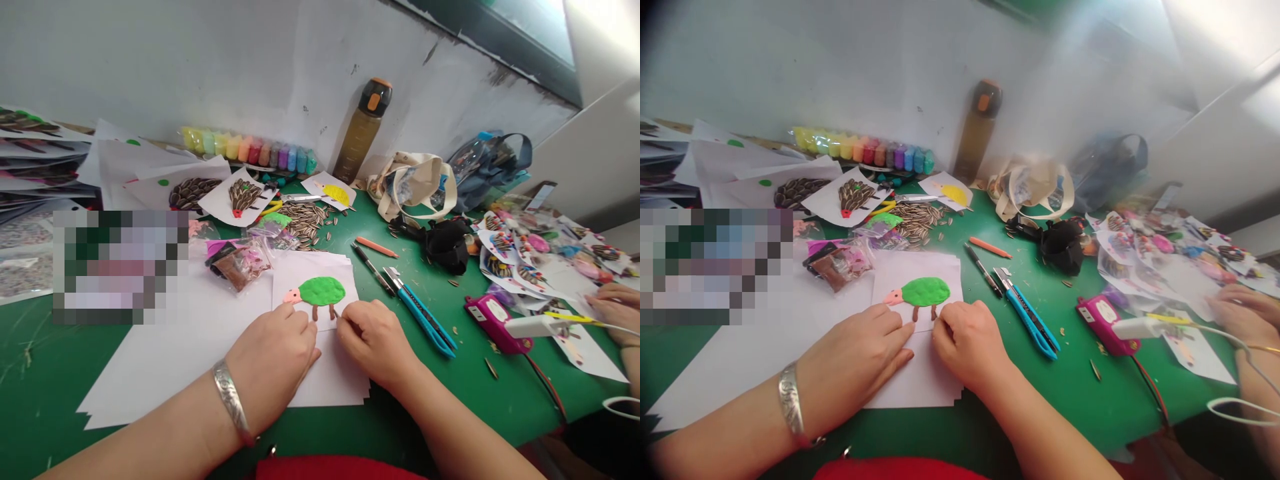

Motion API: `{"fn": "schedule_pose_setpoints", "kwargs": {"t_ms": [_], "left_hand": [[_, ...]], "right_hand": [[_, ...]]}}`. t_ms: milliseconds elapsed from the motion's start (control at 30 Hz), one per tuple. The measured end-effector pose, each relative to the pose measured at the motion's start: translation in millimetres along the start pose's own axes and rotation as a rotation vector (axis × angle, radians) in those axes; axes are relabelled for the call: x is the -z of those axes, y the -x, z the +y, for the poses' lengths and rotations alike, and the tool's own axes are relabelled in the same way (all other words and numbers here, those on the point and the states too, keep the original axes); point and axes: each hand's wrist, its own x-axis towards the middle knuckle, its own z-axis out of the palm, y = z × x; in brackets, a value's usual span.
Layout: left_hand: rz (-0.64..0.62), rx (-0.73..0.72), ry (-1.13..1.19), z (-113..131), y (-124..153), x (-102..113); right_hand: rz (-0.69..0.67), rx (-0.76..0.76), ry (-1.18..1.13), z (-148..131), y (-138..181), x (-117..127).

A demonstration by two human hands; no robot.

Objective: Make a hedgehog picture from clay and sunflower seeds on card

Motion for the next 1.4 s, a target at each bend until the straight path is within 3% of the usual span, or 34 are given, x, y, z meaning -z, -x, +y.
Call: {"fn": "schedule_pose_setpoints", "kwargs": {"t_ms": [400,1400], "left_hand": [[-0.012,-0.002,-0.004,0,1,2],[0.012,-0.010,0.001,0,0,0]], "right_hand": [[-0.070,0.024,0.009,-2,2,3],[0.020,-0.072,-0.001,2,-9,-4]]}}
